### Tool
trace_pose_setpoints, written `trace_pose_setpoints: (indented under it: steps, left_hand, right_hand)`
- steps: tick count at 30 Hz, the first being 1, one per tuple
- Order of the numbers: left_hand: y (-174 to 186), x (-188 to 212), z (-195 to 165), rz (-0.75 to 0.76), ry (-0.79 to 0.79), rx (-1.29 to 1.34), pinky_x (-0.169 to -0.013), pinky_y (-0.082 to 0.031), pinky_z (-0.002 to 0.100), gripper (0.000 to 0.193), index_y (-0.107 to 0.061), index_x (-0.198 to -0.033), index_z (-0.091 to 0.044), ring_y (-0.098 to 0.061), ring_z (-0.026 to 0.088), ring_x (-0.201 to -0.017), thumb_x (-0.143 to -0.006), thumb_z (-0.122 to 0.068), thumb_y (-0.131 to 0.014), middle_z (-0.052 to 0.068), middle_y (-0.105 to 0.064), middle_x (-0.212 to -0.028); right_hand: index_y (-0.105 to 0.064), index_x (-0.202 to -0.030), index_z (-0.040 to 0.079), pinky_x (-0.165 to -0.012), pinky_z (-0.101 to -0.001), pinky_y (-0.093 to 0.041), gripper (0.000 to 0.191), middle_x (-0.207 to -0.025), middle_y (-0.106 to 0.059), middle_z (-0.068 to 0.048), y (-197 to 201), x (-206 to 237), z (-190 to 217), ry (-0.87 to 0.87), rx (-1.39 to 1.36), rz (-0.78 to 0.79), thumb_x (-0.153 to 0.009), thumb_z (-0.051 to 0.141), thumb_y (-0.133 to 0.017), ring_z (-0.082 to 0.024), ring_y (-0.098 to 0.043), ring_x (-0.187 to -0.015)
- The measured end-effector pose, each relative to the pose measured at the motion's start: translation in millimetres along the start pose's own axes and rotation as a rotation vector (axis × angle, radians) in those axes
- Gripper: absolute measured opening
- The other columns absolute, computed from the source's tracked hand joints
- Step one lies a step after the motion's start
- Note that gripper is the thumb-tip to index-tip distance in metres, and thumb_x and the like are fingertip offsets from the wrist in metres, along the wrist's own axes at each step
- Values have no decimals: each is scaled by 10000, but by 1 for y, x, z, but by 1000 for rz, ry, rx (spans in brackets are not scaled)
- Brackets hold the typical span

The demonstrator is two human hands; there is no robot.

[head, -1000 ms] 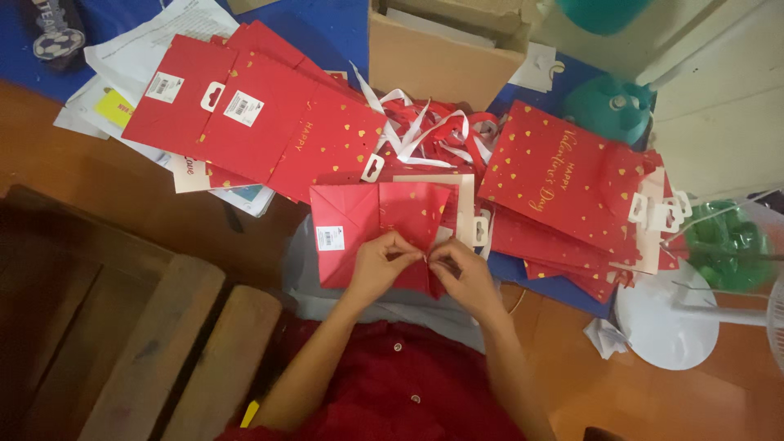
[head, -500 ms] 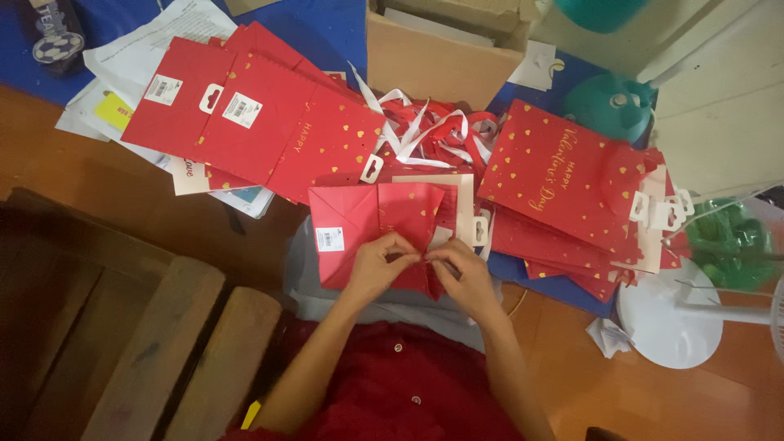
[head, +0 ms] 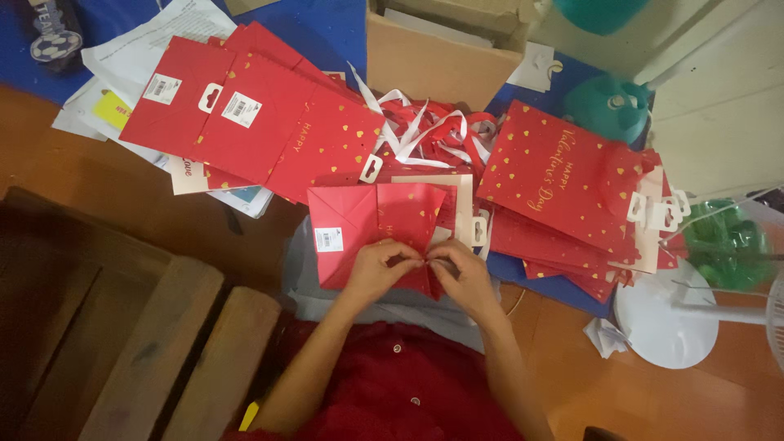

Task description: The person assembles red Valentine's Day gift bags by inserting white ribbon handles through the bag's handle slots and tying them into knots. The person works on multiple bags one at a time, placing each completed bag aside.

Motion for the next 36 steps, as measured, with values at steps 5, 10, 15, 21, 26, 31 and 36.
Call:
trace_pose_setpoints:
  steps: [5, 10, 15, 21, 26, 31, 36]
  left_hand:
    - [-2, 1, -3, -29, 27, -31, -771, -553, 311, 102, -763, -937, -73, -725, 180, -854, -856, -134, -774, 67, -762, -904]
    - [-2, 2, -4, -45, 20, -84, -755, -542, 330, 105, -758, -916, -73, -713, 202, -836, -835, -134, -787, 68, -755, -892]
    - [-5, 1, 2, -53, -46, -120, -743, -541, 335, 117, -758, -896, -78, -698, 211, -805, -821, -148, -815, 60, -743, -857]
    - [-7, 4, 4, -69, -63, -154, -700, -527, 349, 135, -751, -867, -78, -677, 245, -770, -790, -150, -834, 83, -715, -823]
    - [-13, 9, 3, -140, -179, -202, -645, -505, 373, 149, -683, -860, -62, -648, 276, -733, -829, -132, -810, 106, -670, -796]
    - [-19, 10, 4, -226, -226, -252, -608, -477, 394, 155, -646, -865, -54, -636, 312, -716, -845, -105, -792, 130, -629, -792]
    - [-20, 10, 5, -245, -210, -218, -601, -489, 373, 172, -647, -849, -64, -655, 291, -705, -816, -120, -806, 117, -644, -795]
  right_hand:
    - [-670, -1059, 20, -803, -295, -544, 169, -1039, -705, -76, 1, 0, 4, 14, -5, 4, -894, 36, -704, -191, -700, -938]
    - [-686, -1055, 34, -776, -292, -549, 167, -1009, -713, -67, 1, -1, 5, -121, -8, 38, -893, 64, -709, -187, -706, -901]
    - [-718, -1055, 43, -767, -308, -535, 158, -966, -702, -77, 2, -1, 3, -84, 39, 40, -904, 68, -682, -200, -693, -878]
    - [-746, -1021, 44, -762, -308, -525, 169, -909, -701, -76, -1, 1, 0, -30, 54, 2, -887, 24, -646, -205, -677, -846]
    - [-746, -1037, 41, -749, -307, -521, 204, -909, -690, -80, -1, 2, -1, -18, 26, -9, -883, 2, -617, -207, -667, -840]
    - [-733, -1053, 39, -754, -308, -517, 204, -901, -673, -86, -2, 1, -1, 48, 32, -27, -889, -10, -620, -213, -659, -835]
    - [-734, -1054, 39, -717, -303, -500, 224, -851, -648, -84, -2, 0, -3, 60, 19, -29, -886, -36, -607, -210, -639, -782]
Point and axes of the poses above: each hand's wrist, its own x-axis away from the middle knuckle, its own y-axis out of the back of the hand, z = x × y, the point moved 1 cm from there along -x, towards the middle knuckle
